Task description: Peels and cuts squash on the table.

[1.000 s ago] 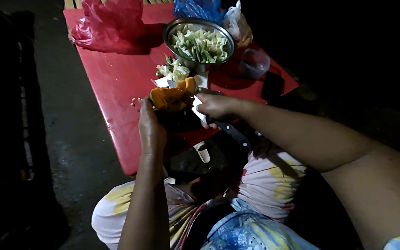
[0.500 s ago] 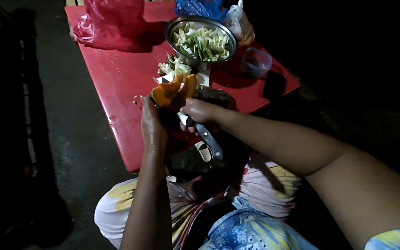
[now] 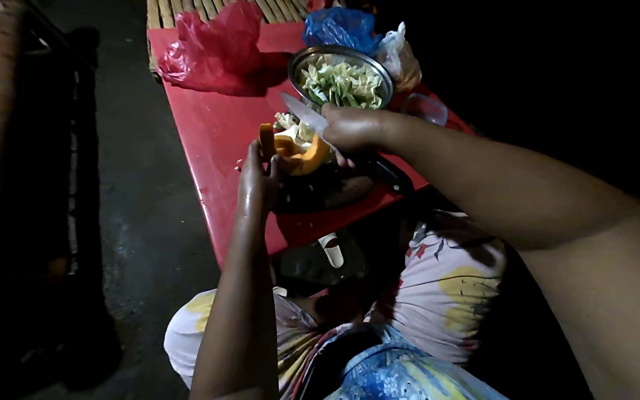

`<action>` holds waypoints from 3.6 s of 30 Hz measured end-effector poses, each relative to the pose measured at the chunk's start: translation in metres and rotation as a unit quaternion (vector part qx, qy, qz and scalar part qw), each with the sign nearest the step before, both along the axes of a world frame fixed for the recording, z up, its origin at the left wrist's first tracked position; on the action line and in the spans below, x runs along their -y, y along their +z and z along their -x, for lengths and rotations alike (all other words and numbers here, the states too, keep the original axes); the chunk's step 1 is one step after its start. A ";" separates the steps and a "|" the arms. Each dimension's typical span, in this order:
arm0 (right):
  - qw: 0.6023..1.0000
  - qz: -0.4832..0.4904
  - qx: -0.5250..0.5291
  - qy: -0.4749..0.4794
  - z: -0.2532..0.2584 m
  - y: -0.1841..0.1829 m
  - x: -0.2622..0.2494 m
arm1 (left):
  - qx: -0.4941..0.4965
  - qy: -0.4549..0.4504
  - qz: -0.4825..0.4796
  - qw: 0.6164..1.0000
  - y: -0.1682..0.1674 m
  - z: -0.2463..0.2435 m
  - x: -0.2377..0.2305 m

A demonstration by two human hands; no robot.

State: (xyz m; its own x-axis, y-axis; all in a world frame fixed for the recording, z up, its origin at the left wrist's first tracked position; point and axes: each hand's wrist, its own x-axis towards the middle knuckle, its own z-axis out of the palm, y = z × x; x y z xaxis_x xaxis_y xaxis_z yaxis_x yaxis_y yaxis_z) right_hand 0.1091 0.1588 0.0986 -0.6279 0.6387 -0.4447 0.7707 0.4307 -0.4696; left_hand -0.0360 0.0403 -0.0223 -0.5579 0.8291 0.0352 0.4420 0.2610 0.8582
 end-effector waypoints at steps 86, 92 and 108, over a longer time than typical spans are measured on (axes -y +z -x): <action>0.968 -0.138 0.011 0.208 -0.088 -0.086 -0.026 | 0.134 0.112 -0.310 0.935 0.008 0.015 0.082; 0.979 -0.187 -0.044 0.073 -0.093 -0.108 -0.056 | 0.134 0.075 -0.271 0.950 0.004 0.002 0.076; 0.990 -0.057 -0.121 0.035 -0.099 -0.111 -0.050 | -0.003 0.016 -0.120 0.993 -0.026 -0.019 0.062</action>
State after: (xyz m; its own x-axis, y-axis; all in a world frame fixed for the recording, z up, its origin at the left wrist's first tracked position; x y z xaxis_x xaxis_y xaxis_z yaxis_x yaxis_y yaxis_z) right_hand 0.2076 0.2087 -0.0123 -0.7516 0.6275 -0.2035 0.6080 0.5393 -0.5826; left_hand -0.0174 -0.0216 -0.0485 -0.5824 0.7788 0.2331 0.4420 0.0627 0.8948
